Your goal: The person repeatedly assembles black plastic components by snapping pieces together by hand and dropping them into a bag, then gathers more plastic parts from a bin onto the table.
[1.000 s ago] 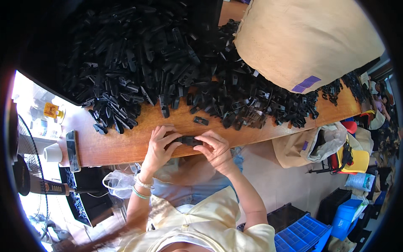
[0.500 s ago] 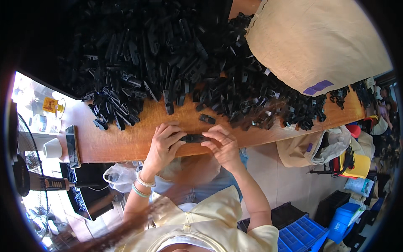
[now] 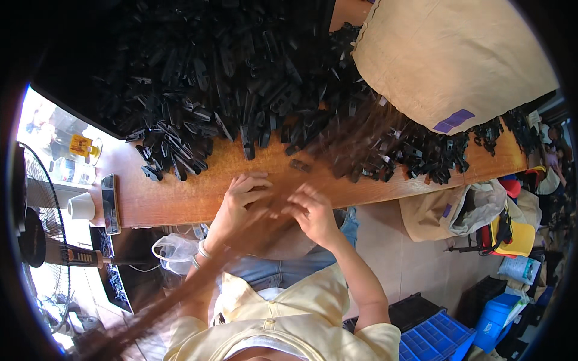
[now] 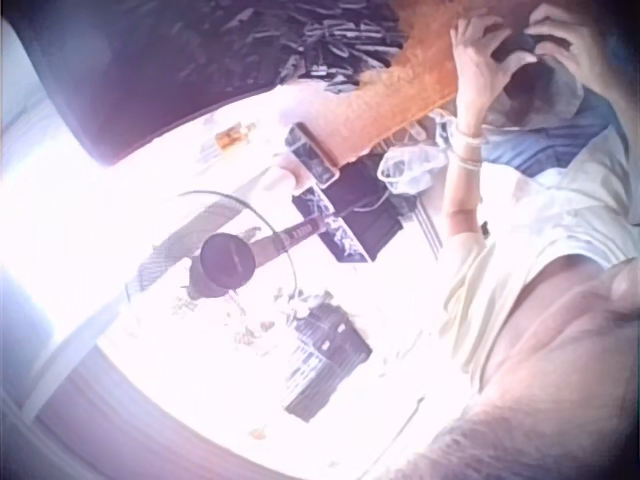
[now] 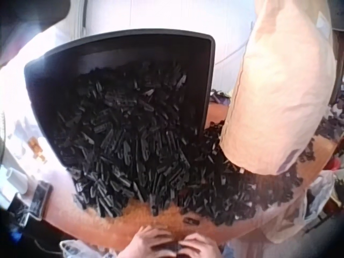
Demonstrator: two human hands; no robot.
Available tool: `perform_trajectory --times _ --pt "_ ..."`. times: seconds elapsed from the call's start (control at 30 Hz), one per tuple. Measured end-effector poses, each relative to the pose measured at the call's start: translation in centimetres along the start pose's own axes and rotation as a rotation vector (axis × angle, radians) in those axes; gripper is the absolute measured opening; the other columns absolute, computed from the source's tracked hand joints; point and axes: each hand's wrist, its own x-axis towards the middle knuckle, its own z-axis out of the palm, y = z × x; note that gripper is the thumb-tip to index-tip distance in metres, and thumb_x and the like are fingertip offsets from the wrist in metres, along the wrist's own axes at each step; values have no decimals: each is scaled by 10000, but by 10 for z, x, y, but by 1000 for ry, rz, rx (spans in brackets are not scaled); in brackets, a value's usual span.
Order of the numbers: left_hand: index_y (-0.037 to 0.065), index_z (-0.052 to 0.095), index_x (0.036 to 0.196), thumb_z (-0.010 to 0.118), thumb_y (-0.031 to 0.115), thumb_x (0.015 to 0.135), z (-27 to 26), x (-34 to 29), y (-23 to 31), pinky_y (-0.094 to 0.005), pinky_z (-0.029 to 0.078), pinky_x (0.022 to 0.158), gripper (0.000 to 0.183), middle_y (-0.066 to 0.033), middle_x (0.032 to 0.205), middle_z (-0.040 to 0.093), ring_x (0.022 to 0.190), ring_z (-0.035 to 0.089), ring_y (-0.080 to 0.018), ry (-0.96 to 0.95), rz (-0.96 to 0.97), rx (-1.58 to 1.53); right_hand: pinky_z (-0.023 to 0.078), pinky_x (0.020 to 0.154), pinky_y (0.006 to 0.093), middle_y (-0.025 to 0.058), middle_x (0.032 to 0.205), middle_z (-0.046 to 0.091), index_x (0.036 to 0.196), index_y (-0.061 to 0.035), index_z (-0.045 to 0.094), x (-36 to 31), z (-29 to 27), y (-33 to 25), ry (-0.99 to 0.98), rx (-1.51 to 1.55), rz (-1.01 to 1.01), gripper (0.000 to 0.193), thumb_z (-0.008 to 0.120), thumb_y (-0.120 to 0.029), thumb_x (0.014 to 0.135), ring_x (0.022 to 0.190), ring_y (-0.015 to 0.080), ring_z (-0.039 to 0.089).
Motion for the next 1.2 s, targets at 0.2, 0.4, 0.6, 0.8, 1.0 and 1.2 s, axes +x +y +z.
perform_trajectory --times 0.2,0.4,0.6,0.8,1.0,1.2 --pt "-11 696 913 839 259 736 -8 18 5 -402 556 705 353 -113 958 642 871 660 -243 292 -500 -184 520 724 331 91 967 619 1014 6 689 -22 -9 -14 -241 79 -19 221 730 5 797 850 235 640" --pt "19 643 905 728 339 844 1 45 -32 -389 496 545 337 -113 863 596 642 629 -314 355 -295 487 489 714 380 98 991 604 961 0 654 26 6 5 280 -408 -144 184 719 17 790 862 285 610" --pt "11 648 926 745 187 811 -6 19 1 -399 503 618 232 -102 871 585 748 634 -298 156 -237 375 459 663 340 96 1000 605 944 -25 628 34 6 14 379 -405 -241 166 708 10 803 770 249 573" --pt "-13 698 939 790 75 725 -6 3 2 -361 504 700 249 -98 898 606 848 596 -276 10 -103 175 465 645 263 83 937 630 1072 -3 635 12 8 -6 340 237 230 139 564 -50 962 708 117 567" --pt "-5 709 936 792 57 715 1 0 -2 -371 496 712 244 -95 906 603 845 577 -282 90 -84 79 449 584 250 51 770 598 1176 -37 646 12 -4 -2 29 264 275 243 610 -36 936 642 108 547" --pt "5 717 939 778 65 720 1 -1 2 -367 505 724 234 -81 899 601 831 568 -263 84 -89 71 438 592 304 76 795 572 1080 3 682 20 -16 8 -81 -20 12 270 733 -57 822 620 197 522"
